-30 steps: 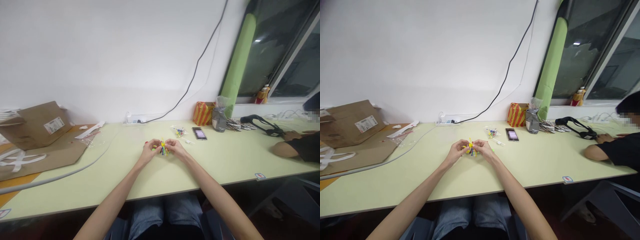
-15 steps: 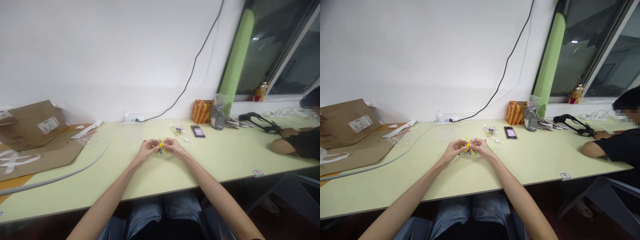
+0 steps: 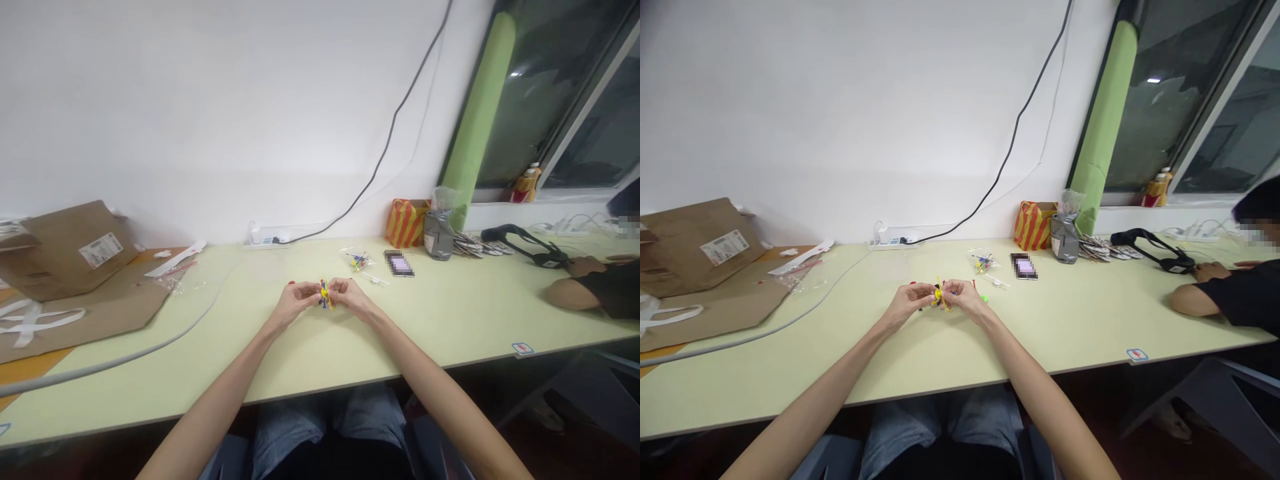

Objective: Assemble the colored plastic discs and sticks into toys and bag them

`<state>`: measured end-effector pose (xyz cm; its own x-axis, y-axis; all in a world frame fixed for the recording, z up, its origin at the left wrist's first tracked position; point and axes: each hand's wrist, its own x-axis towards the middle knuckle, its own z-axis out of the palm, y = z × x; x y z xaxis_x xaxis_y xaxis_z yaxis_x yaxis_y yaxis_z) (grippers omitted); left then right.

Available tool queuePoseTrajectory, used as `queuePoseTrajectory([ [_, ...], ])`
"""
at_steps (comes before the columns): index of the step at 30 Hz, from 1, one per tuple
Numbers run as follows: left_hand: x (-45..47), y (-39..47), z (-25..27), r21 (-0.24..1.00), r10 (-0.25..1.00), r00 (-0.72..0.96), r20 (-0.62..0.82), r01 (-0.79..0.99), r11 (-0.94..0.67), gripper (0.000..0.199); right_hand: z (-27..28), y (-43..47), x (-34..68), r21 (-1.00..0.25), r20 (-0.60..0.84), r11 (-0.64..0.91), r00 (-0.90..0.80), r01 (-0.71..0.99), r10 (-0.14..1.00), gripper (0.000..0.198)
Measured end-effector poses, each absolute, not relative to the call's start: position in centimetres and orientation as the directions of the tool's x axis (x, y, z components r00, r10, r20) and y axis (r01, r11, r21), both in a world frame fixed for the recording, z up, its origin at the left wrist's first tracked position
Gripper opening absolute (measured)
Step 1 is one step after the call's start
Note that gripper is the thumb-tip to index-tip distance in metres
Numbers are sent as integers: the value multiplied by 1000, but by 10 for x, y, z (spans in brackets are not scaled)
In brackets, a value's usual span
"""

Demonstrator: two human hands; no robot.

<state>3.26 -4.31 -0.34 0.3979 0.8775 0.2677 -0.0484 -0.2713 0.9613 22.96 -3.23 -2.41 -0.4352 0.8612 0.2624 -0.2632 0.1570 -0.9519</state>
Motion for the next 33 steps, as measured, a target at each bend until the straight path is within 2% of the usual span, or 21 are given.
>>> queuePoseTrajectory([
  [11, 31, -45, -2, 943, 867, 390, 311, -10, -334, 33, -29, -32, 227, -952, 205, 64, -466, -299, 861, 48],
  [33, 29, -47, 0, 930, 842, 439, 313, 36, -365, 30, -29, -35, 231, -963, 180, 38, -529, -268, 830, 42],
])
